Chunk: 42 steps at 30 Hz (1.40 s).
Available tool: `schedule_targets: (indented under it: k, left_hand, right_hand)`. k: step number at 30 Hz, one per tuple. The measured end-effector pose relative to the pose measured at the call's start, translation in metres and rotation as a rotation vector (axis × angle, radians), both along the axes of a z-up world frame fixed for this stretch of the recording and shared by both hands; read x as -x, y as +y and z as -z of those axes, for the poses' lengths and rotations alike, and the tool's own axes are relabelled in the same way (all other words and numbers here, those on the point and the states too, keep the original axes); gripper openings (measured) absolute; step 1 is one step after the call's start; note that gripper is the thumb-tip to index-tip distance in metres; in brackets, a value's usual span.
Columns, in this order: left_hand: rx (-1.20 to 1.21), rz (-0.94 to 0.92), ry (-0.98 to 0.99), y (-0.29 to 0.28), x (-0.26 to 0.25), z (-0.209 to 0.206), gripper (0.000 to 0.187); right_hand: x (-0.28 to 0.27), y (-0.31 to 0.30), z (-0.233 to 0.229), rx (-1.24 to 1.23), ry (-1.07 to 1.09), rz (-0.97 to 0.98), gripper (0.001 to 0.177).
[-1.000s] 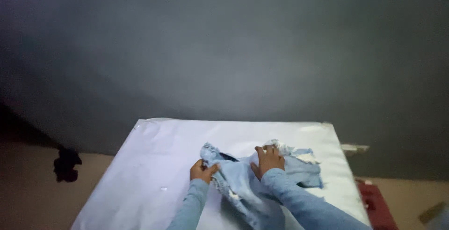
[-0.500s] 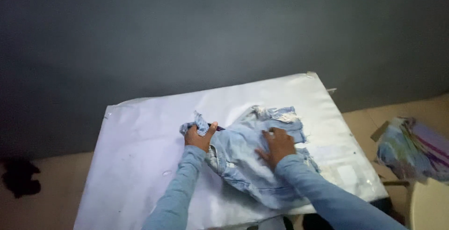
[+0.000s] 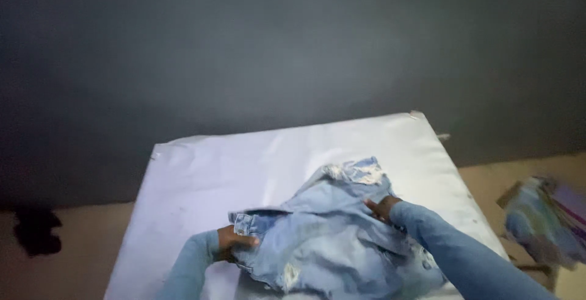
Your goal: Folding a pair of jeans and a pair of denim shorts on a white covered table.
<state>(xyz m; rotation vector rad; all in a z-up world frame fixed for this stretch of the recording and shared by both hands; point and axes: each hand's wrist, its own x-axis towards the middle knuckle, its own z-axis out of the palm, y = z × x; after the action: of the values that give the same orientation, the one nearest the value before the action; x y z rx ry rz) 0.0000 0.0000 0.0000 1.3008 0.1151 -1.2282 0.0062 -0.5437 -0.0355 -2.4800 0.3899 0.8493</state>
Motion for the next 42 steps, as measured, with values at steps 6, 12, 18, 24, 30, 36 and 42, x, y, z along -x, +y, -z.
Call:
schedule_targets:
  k: [6, 12, 18, 24, 30, 36, 42]
  left_hand:
    - [-0.641, -0.739, -0.175, 0.066, -0.051, 0.124, 0.092]
    - [-0.929, -0.785, -0.361, 0.044, -0.089, 0.13, 0.097]
    - [-0.596, -0.657, -0.397, 0.041, -0.123, 0.118, 0.037]
    - [0.646, -0.984, -0.615, 0.002, -0.082, -0.074, 0.024]
    - [0.394, -0.831, -0.365, 0.008, -0.063, -0.04, 0.048]
    - [-0.689, 0.085, -0.269, 0.016, -0.078, 0.04, 0.067]
    - [-1.201, 0.269, -0.405, -0.062, -0.068, -0.158, 0.079]
  right_hand:
    - [-0.015, 0.017, -0.055, 0.286, -0.03, 0.13, 0.094]
    - [-0.063, 0.009, -0.004, 0.201, -0.322, 0.291, 0.097]
    - [-0.107, -0.001, 0.02, -0.081, -0.397, 0.349, 0.071]
    - [-0.099, 0.034, -0.093, -0.268, -0.993, 0.385, 0.04]
    - [-0.087, 0.013, -0.02, -0.19, -0.945, 0.361, 0.048]
    - [-0.066, -0.006, 0.026, 0.002, -0.463, 0.208, 0.054]
    - [-0.078, 0.014, -0.028, 0.126, -0.459, 0.327, 0.047]
